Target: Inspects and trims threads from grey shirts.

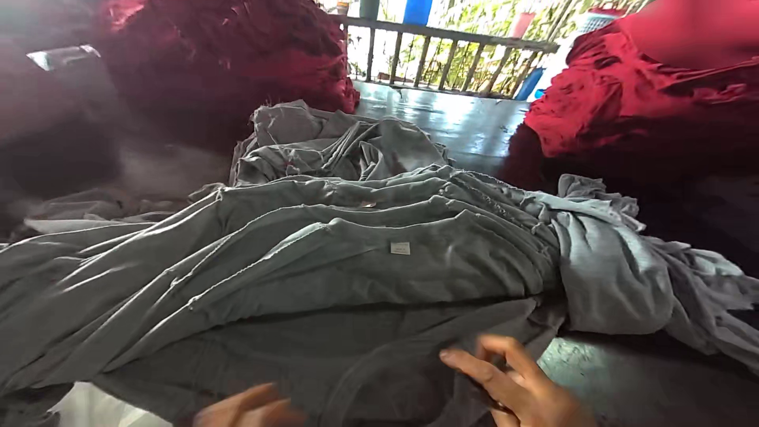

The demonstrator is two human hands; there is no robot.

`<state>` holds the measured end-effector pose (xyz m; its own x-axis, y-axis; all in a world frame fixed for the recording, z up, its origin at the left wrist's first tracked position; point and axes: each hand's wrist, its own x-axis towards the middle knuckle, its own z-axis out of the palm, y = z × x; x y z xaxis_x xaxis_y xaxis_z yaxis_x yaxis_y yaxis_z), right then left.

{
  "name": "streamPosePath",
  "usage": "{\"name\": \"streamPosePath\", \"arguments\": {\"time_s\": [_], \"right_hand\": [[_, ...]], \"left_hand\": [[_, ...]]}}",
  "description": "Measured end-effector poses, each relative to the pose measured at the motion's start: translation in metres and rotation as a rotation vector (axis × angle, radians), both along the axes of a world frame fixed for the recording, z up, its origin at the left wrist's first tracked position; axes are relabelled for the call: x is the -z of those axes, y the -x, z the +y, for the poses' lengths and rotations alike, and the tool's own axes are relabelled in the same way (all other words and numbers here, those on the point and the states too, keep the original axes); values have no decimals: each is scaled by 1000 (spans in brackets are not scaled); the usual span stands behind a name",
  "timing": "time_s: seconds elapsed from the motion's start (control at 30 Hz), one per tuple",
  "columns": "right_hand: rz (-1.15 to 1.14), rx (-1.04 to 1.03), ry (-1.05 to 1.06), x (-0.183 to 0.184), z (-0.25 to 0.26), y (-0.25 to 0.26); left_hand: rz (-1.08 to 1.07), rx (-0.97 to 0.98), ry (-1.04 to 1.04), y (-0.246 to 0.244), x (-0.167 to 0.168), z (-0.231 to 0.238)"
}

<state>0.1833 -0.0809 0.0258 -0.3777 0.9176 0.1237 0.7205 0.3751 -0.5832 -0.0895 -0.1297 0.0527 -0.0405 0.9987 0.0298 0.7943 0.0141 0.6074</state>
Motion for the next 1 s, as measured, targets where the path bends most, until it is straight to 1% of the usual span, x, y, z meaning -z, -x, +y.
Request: {"name": "streamPosePath", "arguments": {"time_s": [0.03, 0.1, 0.13, 0.2, 0.27, 0.3, 0.33, 0.4, 0.43, 0.5, 0.57, 0.6, 0.63, 0.7, 0.77, 0.83, 0.87, 0.9, 0.93, 0.97, 1.0], "right_hand": [[-41, -104, 17, -2, 9, -5], [-52, -307, 97, -2, 30, -13], [-35, -404, 184, -2, 41, -18], [-60, -556, 461, -6, 65, -27], [-149, -636, 693, -9, 86, -27], [-194, -661, 770, -11, 94, -25], [-222, -682, 802, -12, 101, -24], [-229, -721, 798, -12, 111, -25], [-206, -732, 791, -13, 117, -25], [-78, -731, 782, -15, 128, -29], [119, -722, 804, -13, 140, -34], [188, -707, 848, -14, 146, -35], [234, -673, 903, -17, 151, -34], [233, -591, 954, -22, 162, -35], [148, -520, 908, -26, 170, -38], [66, -493, 769, -29, 172, -44], [50, -489, 635, -29, 167, -48], [67, -484, 435, -23, 159, -52], [98, -470, 182, -11, 148, -56], [124, -439, -26, 3, 137, -59], [149, -402, -143, 12, 124, -61]], "left_hand": [[-124, 139, 31, -17, 9, 5], [-278, 305, 107, -51, 23, 13], [-324, 340, 144, -66, 29, 15], [-368, 344, 199, -90, 41, 15], [-343, 308, 219, -104, 49, 15], [-333, 291, 202, -107, 52, 15], [-348, 277, 186, -107, 53, 16], [-412, 252, 166, -101, 55, 19], [-475, 237, 189, -96, 53, 23], [-663, 203, 283, -85, 46, 36], [-938, 209, 331, -77, 47, 52], [-1066, 220, 342, -74, 48, 59], [-1168, 239, 353, -73, 49, 67], [-1297, 283, 369, -74, 49, 80], [-1343, 293, 351, -78, 50, 89], [-1271, 266, 256, -83, 50, 92], [-1166, 245, 168, -86, 49, 92], [-1017, 227, 72, -87, 47, 91], [-853, 218, -27, -89, 45, 88], [-697, 232, -124, -89, 46, 85], [-577, 274, -202, -88, 48, 81]]}}
